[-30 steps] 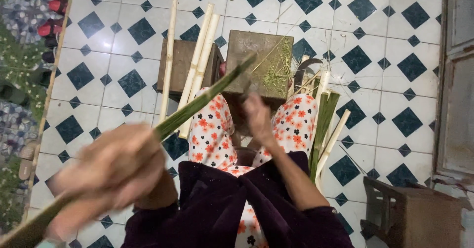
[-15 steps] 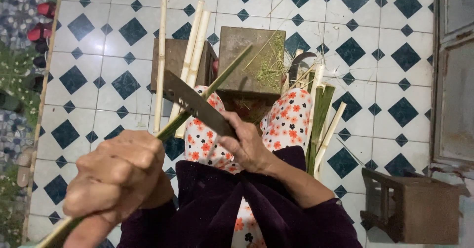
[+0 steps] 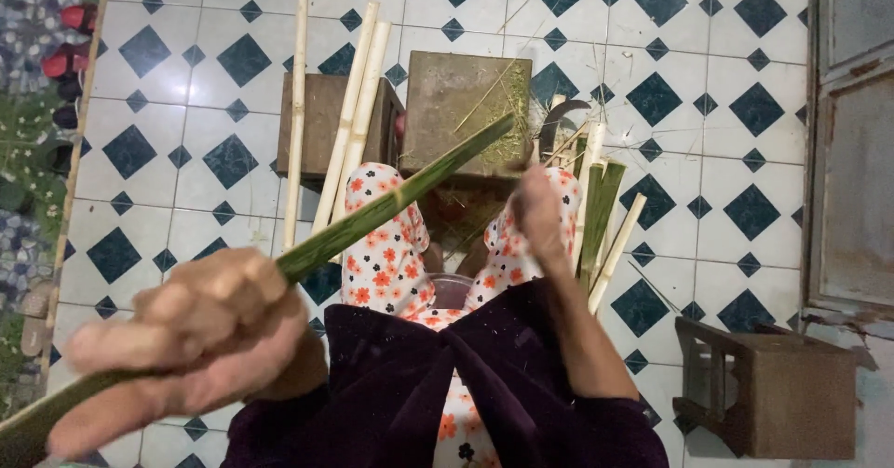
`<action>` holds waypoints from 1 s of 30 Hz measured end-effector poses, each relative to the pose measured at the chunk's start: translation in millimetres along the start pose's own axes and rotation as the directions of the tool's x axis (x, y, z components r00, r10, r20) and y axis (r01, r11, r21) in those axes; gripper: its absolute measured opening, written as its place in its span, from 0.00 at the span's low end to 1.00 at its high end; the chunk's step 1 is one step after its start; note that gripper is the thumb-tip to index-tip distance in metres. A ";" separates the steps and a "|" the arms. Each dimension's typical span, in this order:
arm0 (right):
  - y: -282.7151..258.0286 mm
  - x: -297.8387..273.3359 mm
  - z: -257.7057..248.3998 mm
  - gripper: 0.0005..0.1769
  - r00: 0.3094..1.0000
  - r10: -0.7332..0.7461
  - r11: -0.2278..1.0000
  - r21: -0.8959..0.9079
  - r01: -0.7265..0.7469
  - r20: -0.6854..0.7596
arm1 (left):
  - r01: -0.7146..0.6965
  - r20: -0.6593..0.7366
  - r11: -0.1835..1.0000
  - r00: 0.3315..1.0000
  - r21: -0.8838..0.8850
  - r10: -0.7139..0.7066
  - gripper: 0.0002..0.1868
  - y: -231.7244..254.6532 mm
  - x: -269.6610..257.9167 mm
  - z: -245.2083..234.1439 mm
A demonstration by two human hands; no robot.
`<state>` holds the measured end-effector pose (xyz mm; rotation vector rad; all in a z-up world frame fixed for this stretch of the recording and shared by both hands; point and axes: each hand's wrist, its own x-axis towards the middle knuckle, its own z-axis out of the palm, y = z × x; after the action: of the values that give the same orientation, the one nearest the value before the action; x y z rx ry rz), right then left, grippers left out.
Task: The person uses a cleaver-like tool to shave the outer green layer and inner pith from several pieces of split bamboo.
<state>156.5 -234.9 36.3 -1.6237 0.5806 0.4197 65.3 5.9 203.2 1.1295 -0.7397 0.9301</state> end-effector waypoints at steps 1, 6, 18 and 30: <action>18.0 -13.0 8.3 0.26 0.952 -0.241 0.970 0.072 0.231 0.190 | 0.001 -0.039 1.000 0.999 -0.026 -0.002 0.20 -8.4 -3.6 1.8; 12.6 -73.1 38.1 0.38 0.421 -0.721 0.587 0.162 0.793 0.550 | 0.108 -0.160 0.992 0.980 -0.059 -0.116 0.22 -23.1 1.2 14.4; 37.2 72.8 -13.5 0.23 0.968 0.036 0.999 0.041 -0.027 -0.250 | 0.223 -0.432 0.952 0.895 0.208 -0.115 0.27 18.5 -10.2 -55.3; -2.4 -98.7 86.7 0.39 0.430 -0.628 0.667 0.163 0.727 0.648 | 0.054 -0.283 0.971 0.959 0.233 0.015 0.23 -20.2 -3.8 -45.6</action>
<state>83.8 -136.3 83.8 -1.5479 -0.6965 0.3813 83.2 45.9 179.0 1.1777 -0.3881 1.1588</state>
